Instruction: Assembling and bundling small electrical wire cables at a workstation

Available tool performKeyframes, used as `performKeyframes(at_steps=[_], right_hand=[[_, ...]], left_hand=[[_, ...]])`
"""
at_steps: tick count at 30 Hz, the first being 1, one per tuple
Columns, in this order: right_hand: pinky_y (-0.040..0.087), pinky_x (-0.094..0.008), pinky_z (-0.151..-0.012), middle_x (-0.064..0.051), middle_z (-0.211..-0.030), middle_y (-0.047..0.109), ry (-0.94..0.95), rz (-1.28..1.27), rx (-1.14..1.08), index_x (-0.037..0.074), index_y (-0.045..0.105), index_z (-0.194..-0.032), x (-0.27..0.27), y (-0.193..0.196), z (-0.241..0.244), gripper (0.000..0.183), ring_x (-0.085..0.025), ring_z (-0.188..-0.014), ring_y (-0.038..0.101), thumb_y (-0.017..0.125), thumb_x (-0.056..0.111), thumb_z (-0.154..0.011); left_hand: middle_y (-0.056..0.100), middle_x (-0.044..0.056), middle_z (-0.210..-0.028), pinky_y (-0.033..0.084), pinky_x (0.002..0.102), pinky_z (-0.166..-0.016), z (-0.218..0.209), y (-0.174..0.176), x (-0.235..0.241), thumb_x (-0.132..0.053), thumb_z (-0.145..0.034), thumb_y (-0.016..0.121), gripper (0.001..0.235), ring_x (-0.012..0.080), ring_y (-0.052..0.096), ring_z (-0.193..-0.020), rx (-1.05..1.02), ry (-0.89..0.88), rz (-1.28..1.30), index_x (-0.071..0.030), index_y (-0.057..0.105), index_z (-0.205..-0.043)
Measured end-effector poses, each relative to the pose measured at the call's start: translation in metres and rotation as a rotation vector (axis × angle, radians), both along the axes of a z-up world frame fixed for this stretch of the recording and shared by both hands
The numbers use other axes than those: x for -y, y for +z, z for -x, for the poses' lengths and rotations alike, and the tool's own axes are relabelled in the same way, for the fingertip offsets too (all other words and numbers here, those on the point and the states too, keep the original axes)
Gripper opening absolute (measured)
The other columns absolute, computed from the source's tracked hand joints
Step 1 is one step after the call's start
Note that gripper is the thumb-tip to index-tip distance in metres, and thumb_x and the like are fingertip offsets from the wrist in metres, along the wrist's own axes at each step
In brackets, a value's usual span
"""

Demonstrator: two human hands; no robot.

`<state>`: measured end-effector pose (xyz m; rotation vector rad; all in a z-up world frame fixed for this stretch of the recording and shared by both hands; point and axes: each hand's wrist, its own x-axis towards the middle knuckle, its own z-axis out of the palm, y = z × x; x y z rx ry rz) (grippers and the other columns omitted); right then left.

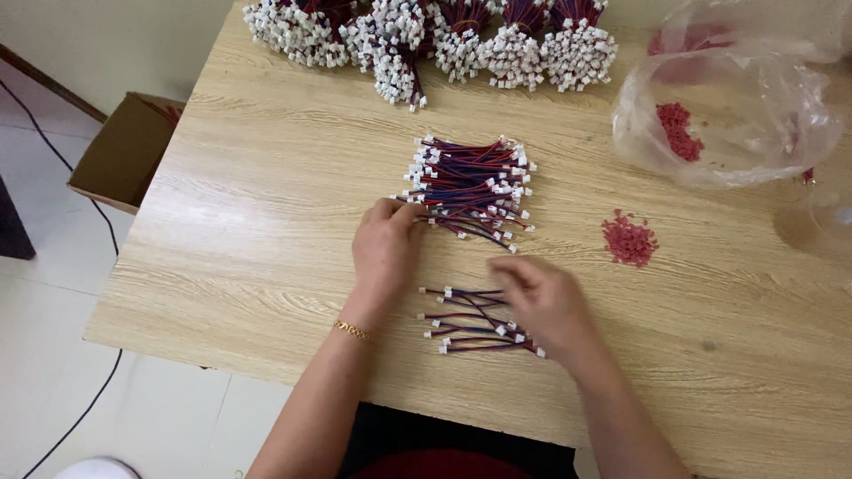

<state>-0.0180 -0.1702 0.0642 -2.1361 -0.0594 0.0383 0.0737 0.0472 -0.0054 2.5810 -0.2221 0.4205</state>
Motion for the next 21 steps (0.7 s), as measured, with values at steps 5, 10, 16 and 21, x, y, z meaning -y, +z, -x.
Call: performKeyframes(at_steps=[5, 10, 16, 21], right_hand=[[0.052, -0.041, -0.083, -0.017, -0.097, 0.071, -0.294, 0.073, 0.04, 0.006, 0.071, -0.108, 0.063, -0.008, 0.017, 0.018, -0.029, -0.094, 0.068, 0.064, 0.01, -0.092], [0.052, -0.045, -0.082, -0.021, -0.098, 0.068, -0.607, 0.199, 0.075, 0.001, 0.07, -0.109, 0.133, -0.03, 0.036, 0.017, -0.035, -0.096, 0.066, 0.063, 0.0, -0.093], [0.054, -0.047, -0.081, -0.021, -0.095, 0.069, -0.632, 0.325, 0.0, 0.004, 0.072, -0.104, 0.144, -0.037, 0.039, 0.021, -0.039, -0.095, 0.065, 0.066, 0.005, -0.084], [0.052, -0.042, -0.084, -0.006, -0.093, 0.065, -0.501, 0.543, -0.023, 0.023, 0.073, -0.104, 0.128, -0.029, 0.034, 0.025, -0.029, -0.095, 0.066, 0.065, 0.013, -0.082]], left_hand=[[0.061, 0.001, -0.089, 0.055, 0.037, -0.073, -0.002, -0.004, -0.005, -0.022, -0.077, 0.076, 0.015, 0.0248, 0.064, -0.084, 0.046, 0.001, 0.038, -0.025, 0.073, -0.091], [0.063, 0.008, -0.084, 0.053, 0.043, -0.072, 0.002, 0.001, -0.007, -0.016, -0.079, 0.076, 0.013, 0.0308, 0.065, -0.081, 0.027, -0.044, 0.178, -0.017, 0.073, -0.092], [0.064, 0.006, -0.091, 0.051, 0.036, -0.082, 0.023, 0.026, -0.008, -0.017, -0.09, 0.075, 0.011, 0.0268, 0.064, -0.092, -0.024, -0.066, 0.404, -0.018, 0.073, -0.101], [0.066, 0.006, -0.084, 0.051, 0.022, -0.067, 0.046, 0.045, 0.008, -0.009, -0.094, 0.067, 0.01, 0.011, 0.059, -0.074, -0.291, -0.104, 0.98, -0.005, 0.065, -0.103]])
